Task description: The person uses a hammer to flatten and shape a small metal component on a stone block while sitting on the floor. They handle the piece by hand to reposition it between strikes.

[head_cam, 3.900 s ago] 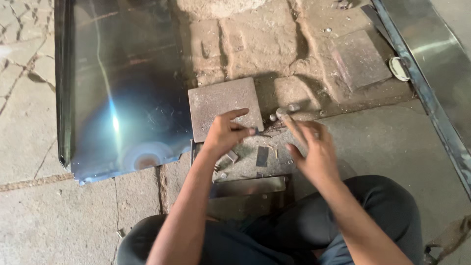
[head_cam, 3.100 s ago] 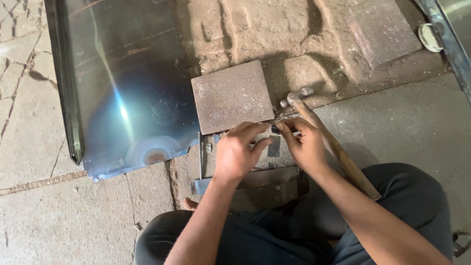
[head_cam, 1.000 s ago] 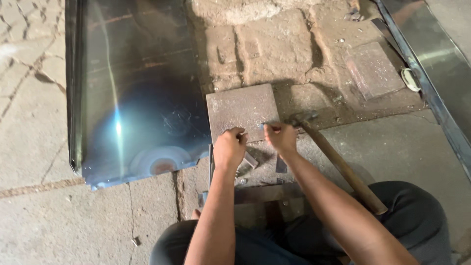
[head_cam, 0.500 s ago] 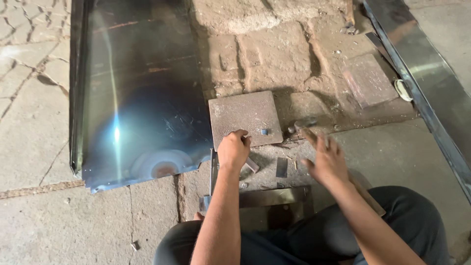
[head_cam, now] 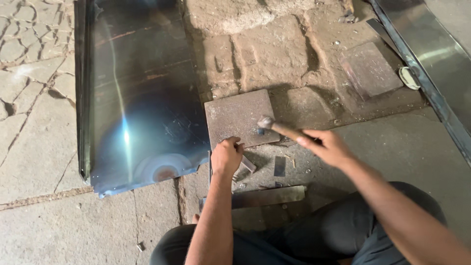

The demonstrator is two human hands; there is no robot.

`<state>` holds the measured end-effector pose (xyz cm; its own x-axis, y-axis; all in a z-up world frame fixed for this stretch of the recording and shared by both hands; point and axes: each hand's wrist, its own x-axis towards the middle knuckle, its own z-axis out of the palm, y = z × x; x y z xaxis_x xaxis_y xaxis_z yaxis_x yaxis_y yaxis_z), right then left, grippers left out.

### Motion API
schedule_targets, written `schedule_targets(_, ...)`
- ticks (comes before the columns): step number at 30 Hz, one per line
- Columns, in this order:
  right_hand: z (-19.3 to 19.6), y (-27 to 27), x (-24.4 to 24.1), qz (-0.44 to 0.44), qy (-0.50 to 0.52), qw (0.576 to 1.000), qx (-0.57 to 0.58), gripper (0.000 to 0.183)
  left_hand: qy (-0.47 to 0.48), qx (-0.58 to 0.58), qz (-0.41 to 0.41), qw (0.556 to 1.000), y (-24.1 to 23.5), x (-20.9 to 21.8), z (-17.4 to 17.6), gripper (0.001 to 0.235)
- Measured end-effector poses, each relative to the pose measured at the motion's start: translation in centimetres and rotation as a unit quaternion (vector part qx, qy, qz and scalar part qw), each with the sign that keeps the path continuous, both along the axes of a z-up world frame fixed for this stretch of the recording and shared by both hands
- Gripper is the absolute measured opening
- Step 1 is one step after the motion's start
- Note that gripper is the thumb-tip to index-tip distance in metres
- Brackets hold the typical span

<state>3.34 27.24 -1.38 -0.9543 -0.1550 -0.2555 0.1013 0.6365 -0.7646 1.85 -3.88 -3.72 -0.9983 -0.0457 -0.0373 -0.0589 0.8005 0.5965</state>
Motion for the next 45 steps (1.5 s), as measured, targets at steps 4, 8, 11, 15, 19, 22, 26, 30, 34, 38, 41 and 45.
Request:
schedule_targets(4, -2.5, -0.8, -1.2, 0.008, -0.048, 0.996, 0.071, 0.052, -0.026, -0.015, -0.007, 1.000, 0.1, 0.4, -0.6, 0.026)
schedule_targets(8, -2.1, -0.1, -1.5, 0.015, 0.024, 0.999, 0.035, 0.053, -0.032, -0.014, -0.006, 0.999, 0.1, 0.0, -0.7, 0.027)
schedule_targets(11, -1.9, -0.1, -0.9, 0.021, 0.063, 0.998, 0.016, 0.054, -0.025, -0.006, -0.008, 1.000, 0.1, 0.0, -0.8, 0.027)
schedule_targets(15, -2.2, -1.0, -1.0, 0.023, 0.010, 0.997, 0.076, 0.050, -0.035, -0.012, -0.014, 0.999, 0.2, 0.2, -0.5, 0.027)
schedule_targets(19, -2.6, -1.0, -1.7, -0.019, -0.031, 0.997, 0.068, 0.051, -0.026, -0.013, -0.015, 0.999, 0.3, 0.0, -0.2, 0.026)
schedule_targets(22, -2.8, -0.3, -0.9, -0.009, 0.019, 0.999, 0.037, 0.052, -0.028, -0.001, -0.007, 1.000, 0.1, 0.3, -0.6, 0.027)
schedule_targets(26, -2.7, -0.5, -0.7, 0.020, 0.009, 0.997, 0.077, 0.050, -0.024, -0.003, -0.009, 1.000, 0.2, 0.3, -0.3, 0.027)
schedule_targets(30, -3.0, -1.0, -1.2, 0.000, -0.012, 0.998, 0.059, 0.051, -0.034, -0.019, -0.018, 0.999, 0.4, 0.2, -0.1, 0.027)
schedule_targets(34, -3.4, 0.1, -0.8, -0.002, -0.003, 1.000, 0.016, 0.052, -0.039, -0.006, -0.015, 0.999, 0.1, 0.4, -0.5, 0.027)
schedule_targets(38, -3.5, 0.9, -0.8, -0.004, -0.002, 1.000, -0.002, 0.052, -0.038, -0.007, -0.012, 0.999, 0.2, 0.4, -0.1, 0.026)
schedule_targets(41, -3.6, 1.4, -1.1, -0.017, -0.018, 0.999, 0.047, 0.052, -0.037, -0.014, -0.019, 0.999, 0.4, 0.0, 0.2, 0.026)
schedule_targets(45, -4.2, 1.3, -0.6, 0.007, 0.035, 0.999, -0.033, 0.052, -0.045, 0.006, -0.005, 0.999, 0.1, 0.5, -0.3, 0.028)
